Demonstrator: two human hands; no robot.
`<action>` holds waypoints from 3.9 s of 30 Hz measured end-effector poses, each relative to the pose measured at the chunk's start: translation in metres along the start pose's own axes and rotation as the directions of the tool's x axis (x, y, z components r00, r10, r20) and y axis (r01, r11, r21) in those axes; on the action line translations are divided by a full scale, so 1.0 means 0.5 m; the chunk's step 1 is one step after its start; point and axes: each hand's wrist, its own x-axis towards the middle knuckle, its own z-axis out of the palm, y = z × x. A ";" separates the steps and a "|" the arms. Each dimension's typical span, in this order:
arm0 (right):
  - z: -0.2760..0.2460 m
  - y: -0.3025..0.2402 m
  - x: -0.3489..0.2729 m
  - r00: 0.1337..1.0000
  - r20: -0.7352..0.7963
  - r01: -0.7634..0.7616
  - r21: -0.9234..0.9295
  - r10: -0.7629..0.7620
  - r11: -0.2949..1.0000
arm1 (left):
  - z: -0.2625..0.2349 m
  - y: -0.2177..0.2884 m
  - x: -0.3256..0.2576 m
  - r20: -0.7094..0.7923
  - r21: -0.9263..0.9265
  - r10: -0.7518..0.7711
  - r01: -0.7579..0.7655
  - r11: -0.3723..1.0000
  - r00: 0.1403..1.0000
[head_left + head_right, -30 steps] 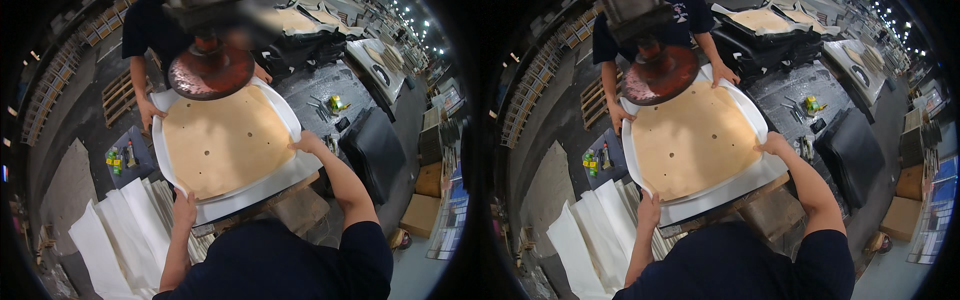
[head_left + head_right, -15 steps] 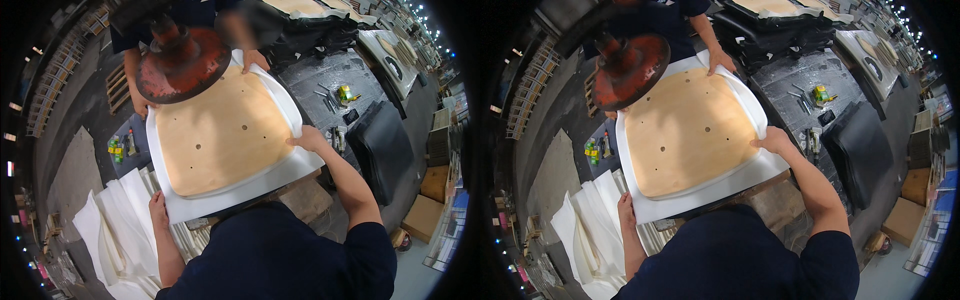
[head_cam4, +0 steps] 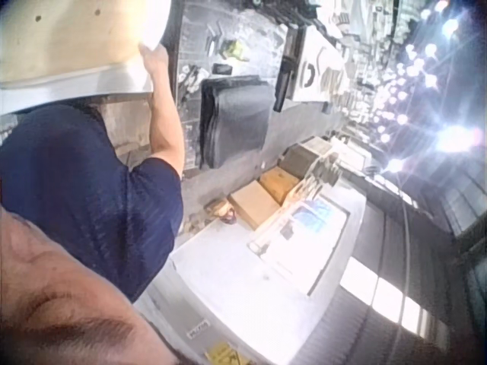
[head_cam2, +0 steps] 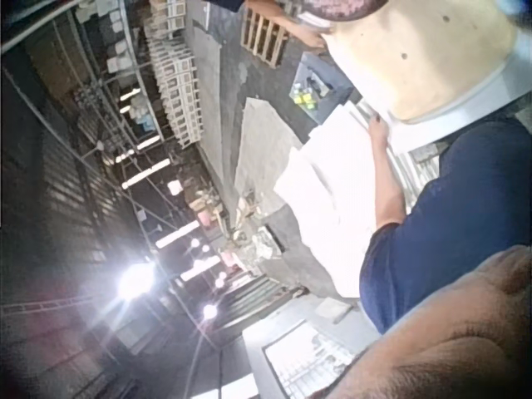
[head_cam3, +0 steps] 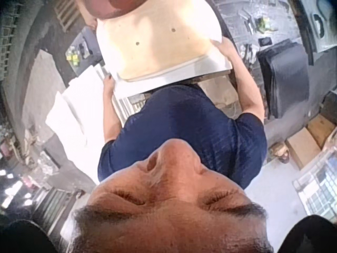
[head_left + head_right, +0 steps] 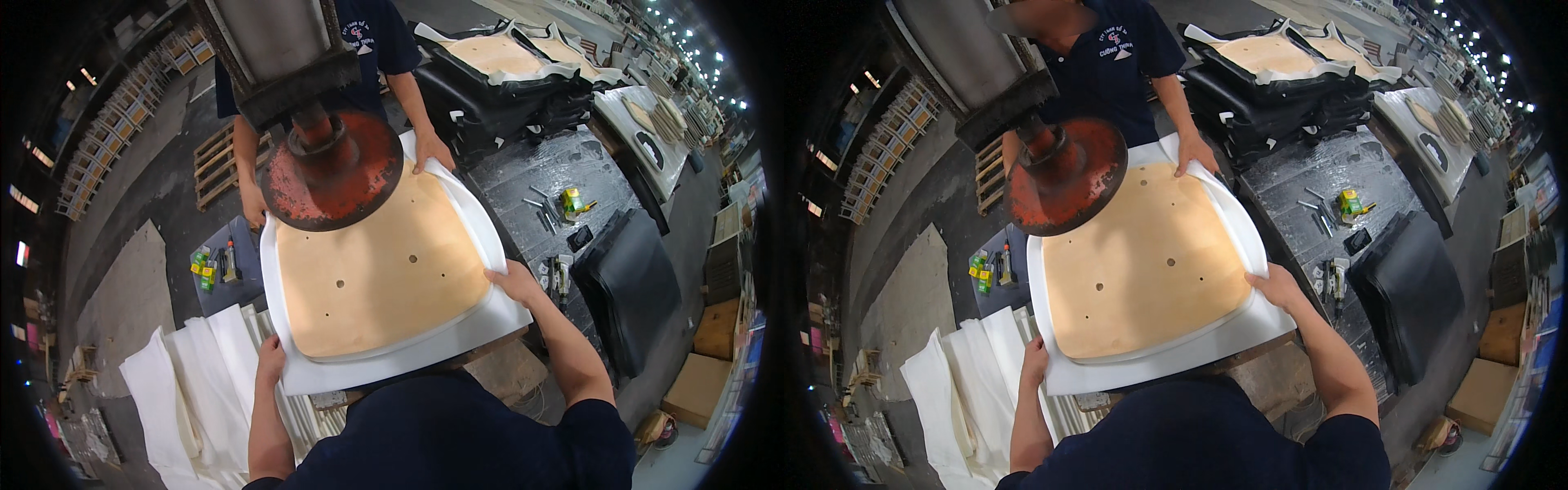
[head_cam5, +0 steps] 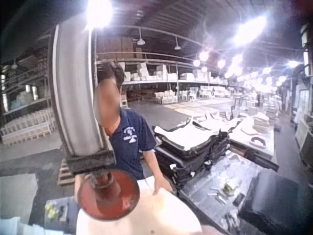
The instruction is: The person uses a pneumatic staple gun to attach black fabric to a wooden chair seat frame, working around a central red fixture. They then flip the seat, place a white foam pad on top, and continue stapling the fabric edges to secure the padding.
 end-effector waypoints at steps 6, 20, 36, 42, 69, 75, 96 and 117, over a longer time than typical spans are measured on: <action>0.002 0.006 -0.007 0.997 -0.066 -0.031 0.075 0.036 0.997 | 0.008 -0.006 -0.008 -0.082 -0.018 0.052 -0.054 0.998 0.995; 0.019 0.051 0.015 0.979 -0.170 -0.065 0.271 0.115 0.960 | 0.023 0.014 -0.016 -0.169 -0.240 0.104 -0.143 0.960 0.980; -0.065 0.032 0.068 0.971 -0.239 0.025 0.228 0.031 0.973 | 0.014 0.039 -0.022 0.003 -0.286 -0.089 0.086 0.954 0.996; -0.030 0.037 0.123 0.994 -0.038 -0.087 0.350 0.107 0.933 | 0.018 0.059 -0.015 0.005 -0.168 -0.128 0.127 0.978 0.992; -0.036 0.026 0.132 0.971 0.137 -0.227 0.283 0.195 0.932 | 0.049 0.077 -0.036 -0.038 0.774 0.488 -0.283 0.566 0.872; -0.040 0.019 0.123 0.969 0.139 -0.240 0.300 0.206 0.923 | 0.048 0.071 -0.033 -0.051 0.794 0.473 -0.252 0.553 0.879; -0.035 0.068 0.147 0.956 0.192 -0.277 0.342 0.222 0.898 | 0.047 0.036 -0.031 -0.120 0.693 0.403 -0.214 0.689 0.907; 0.001 0.053 0.129 0.964 -0.243 0.109 -0.005 -0.107 0.994 | 0.013 0.018 0.018 0.071 0.602 0.325 -0.301 0.740 0.943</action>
